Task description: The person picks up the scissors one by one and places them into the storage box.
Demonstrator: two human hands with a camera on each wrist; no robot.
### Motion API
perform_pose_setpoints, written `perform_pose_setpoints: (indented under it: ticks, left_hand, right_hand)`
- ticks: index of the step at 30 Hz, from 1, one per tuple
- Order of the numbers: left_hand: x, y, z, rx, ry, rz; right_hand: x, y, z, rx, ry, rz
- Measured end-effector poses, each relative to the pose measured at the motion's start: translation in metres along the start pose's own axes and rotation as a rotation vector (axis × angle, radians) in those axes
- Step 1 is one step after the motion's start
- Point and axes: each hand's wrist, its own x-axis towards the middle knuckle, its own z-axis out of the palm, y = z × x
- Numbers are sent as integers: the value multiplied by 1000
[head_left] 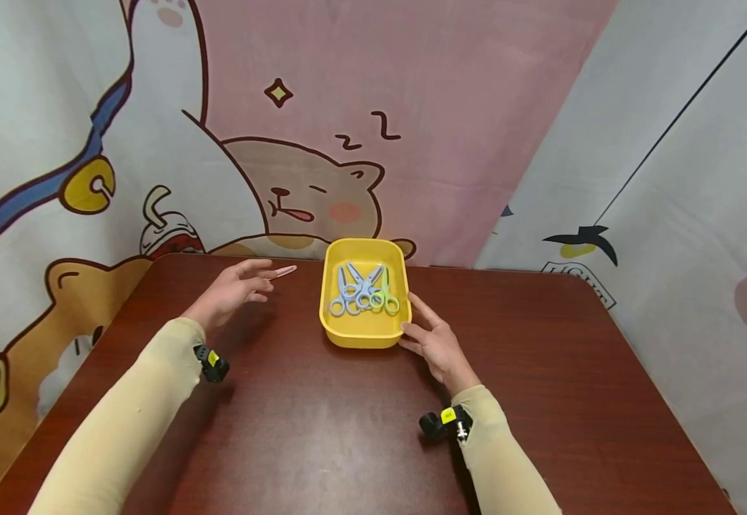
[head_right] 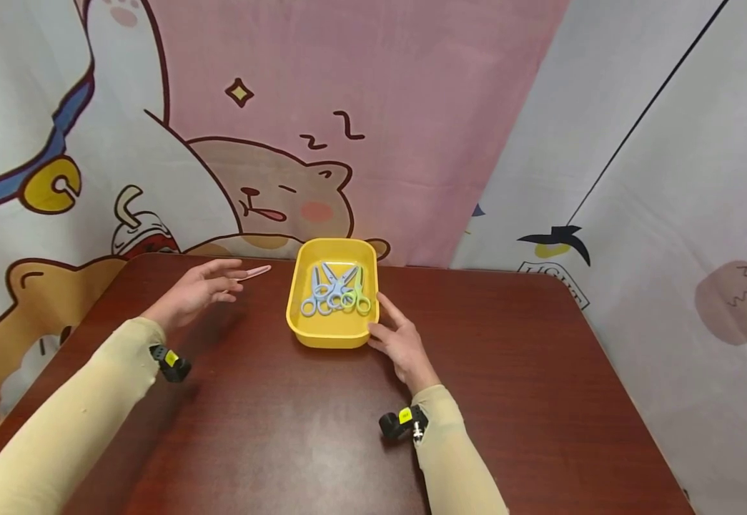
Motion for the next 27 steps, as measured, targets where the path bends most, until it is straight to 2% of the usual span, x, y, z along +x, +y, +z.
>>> perform_pose_setpoints:
  ticks: [14,22,27]
  left_hand:
    - [0,-2,-8,-7,-5,5]
    - [4,-7,-13,-19,51,-2]
    - [5,-11,-16,4,77,4]
  right_hand:
    - [0,0,0,0,6,-4]
    - [0,-1,0,-4,9,-7]
    - [-1,0,1,-3,0,-9]
